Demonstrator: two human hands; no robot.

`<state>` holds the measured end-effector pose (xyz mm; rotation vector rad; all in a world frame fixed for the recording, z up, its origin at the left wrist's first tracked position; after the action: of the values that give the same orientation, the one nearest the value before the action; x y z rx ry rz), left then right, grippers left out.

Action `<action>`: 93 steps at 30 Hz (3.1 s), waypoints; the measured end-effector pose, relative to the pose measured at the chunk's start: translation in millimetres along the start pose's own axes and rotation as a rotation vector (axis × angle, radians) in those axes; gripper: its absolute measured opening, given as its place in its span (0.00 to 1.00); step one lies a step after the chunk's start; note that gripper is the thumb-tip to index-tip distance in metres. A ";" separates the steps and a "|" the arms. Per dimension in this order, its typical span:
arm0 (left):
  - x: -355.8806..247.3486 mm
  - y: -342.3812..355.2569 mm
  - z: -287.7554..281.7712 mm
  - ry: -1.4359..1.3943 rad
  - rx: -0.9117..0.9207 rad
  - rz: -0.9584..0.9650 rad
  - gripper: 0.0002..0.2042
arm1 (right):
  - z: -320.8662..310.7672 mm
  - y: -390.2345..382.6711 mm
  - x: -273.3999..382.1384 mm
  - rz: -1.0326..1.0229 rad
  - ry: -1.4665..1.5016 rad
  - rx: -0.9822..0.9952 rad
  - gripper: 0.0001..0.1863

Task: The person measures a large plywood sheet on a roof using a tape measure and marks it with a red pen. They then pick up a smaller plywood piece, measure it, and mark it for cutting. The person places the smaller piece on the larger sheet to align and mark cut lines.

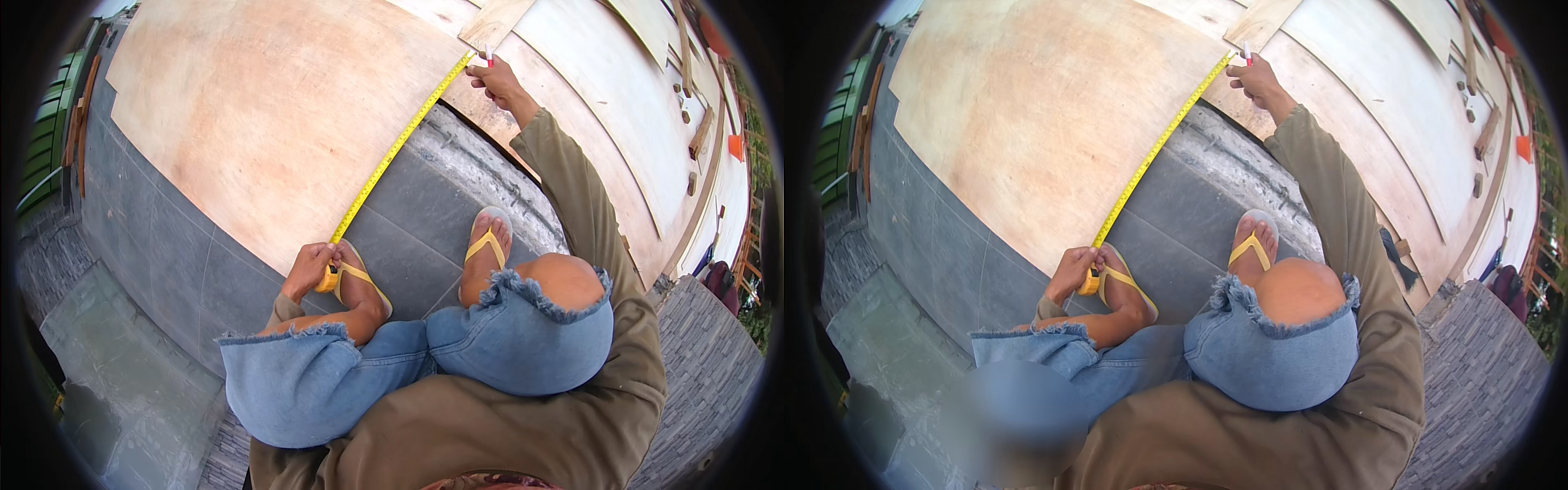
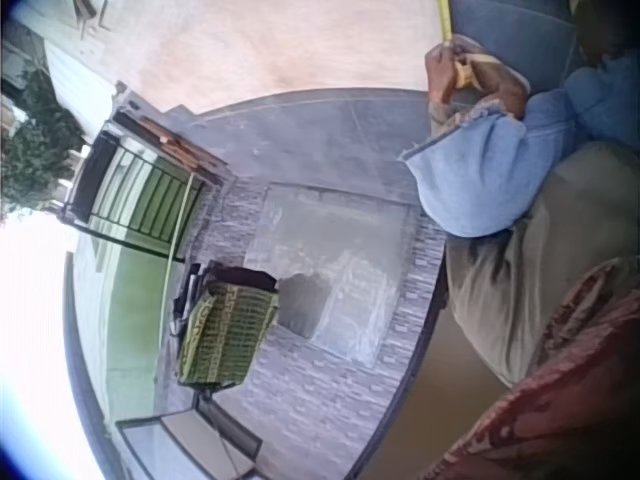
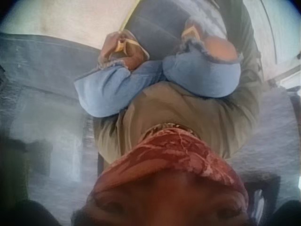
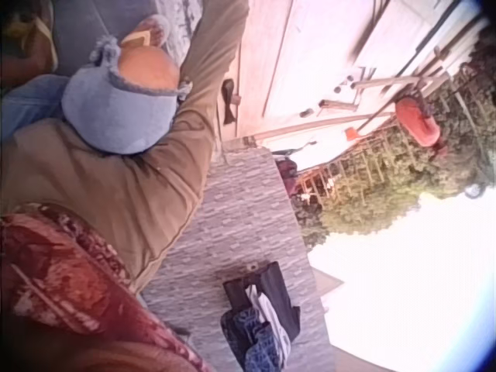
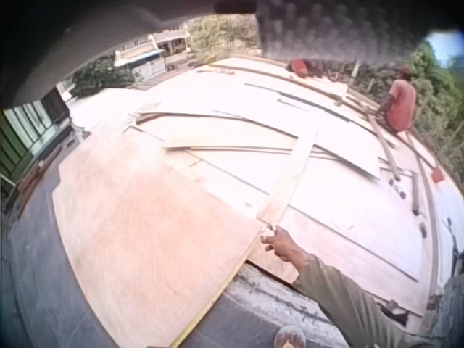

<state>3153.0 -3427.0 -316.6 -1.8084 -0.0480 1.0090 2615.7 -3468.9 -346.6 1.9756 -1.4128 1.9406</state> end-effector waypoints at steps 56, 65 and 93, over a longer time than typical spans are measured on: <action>13.5 30.3 -23.2 0.049 -0.093 -0.058 0.17 | 37.2 -66.1 -71.9 0.182 0.252 0.066 0.12; -32.8 7.8 -4.1 -0.076 -0.015 -0.046 0.19 | 55.6 -101.3 -48.4 -0.005 0.119 0.093 0.15; -367.8 108.1 236.3 -0.052 -0.025 0.425 0.19 | -48.2 -200.0 8.4 0.004 0.624 0.299 0.34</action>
<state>2718.2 -3469.9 -207.7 -1.8562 0.3049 1.3560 2696.1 -3327.9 -220.0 1.2364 -1.0057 2.5670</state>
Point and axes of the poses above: each hand's wrist, its own y-axis towards the middle knuckle, its own z-axis out of the palm, x = y × z, the point moved 9 cm from there along y, towards the middle knuckle, and after that the axes turned 7 degrees about -x, right-handed, at the moved point
